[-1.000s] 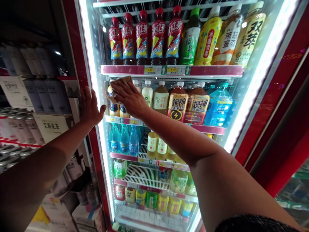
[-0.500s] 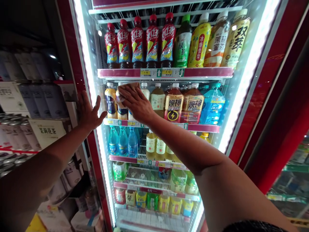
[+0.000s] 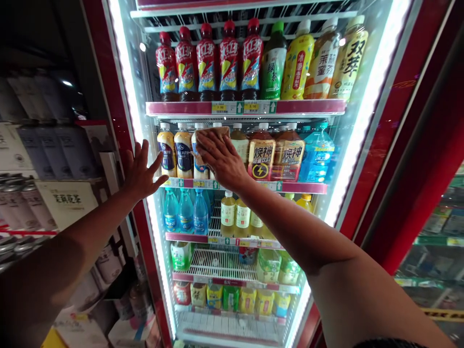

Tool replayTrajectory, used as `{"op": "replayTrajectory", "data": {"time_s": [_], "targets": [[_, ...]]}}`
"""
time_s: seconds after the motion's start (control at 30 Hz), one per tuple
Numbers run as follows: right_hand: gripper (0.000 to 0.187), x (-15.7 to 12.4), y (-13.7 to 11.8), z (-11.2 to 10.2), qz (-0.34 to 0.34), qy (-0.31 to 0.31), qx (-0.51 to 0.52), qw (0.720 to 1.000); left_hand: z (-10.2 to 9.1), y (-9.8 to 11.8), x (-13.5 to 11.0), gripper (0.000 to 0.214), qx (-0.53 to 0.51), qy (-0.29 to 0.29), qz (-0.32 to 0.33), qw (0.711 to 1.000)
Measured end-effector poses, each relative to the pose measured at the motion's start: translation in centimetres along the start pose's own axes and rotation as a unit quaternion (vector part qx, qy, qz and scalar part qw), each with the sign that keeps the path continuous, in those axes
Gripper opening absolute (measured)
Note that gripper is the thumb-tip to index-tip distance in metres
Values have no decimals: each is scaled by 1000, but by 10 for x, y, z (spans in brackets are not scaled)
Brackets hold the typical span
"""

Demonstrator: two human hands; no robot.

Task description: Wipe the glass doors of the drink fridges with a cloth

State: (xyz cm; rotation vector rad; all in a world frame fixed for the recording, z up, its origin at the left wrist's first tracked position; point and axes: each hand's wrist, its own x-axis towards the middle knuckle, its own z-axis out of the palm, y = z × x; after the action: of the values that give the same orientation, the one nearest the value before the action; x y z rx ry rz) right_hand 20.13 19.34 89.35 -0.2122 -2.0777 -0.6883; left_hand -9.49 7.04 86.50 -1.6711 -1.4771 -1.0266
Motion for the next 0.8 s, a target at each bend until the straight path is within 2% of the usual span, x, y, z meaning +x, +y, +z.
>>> {"op": "replayTrajectory", "data": {"time_s": [0.07,0.17,0.27,0.37,0.47,0.63,0.73,0.8], "targets": [[55,-9,-2,4,16,3,-1,1000,0,0,-1,88,-7,0,2,1000],[58,-25,-7,8,13,-24,-8,1000,0,0,-1,88,-11,-3,6,1000],[58,-31,-4,1,5,-52,-24,998,0,0,-1,88,-17,-5,15,1000],[56,-28,3,-10,31,-33,-45,998,2,-2,-1,85,-15,0,26,1000],[56,-33,3,-11,68,-7,-57,996,3,-3,-2,77,1,3,47,999],[55,-63,-3,-6,70,-36,-61,995,4,-5,-3,71,15,-5,61,998],[54,-69,5,-15,67,-50,-76,994,5,-6,-2,72,11,-4,70,997],[56,-67,13,-22,85,-32,-95,991,5,-7,-2,72,16,-7,74,997]]}}
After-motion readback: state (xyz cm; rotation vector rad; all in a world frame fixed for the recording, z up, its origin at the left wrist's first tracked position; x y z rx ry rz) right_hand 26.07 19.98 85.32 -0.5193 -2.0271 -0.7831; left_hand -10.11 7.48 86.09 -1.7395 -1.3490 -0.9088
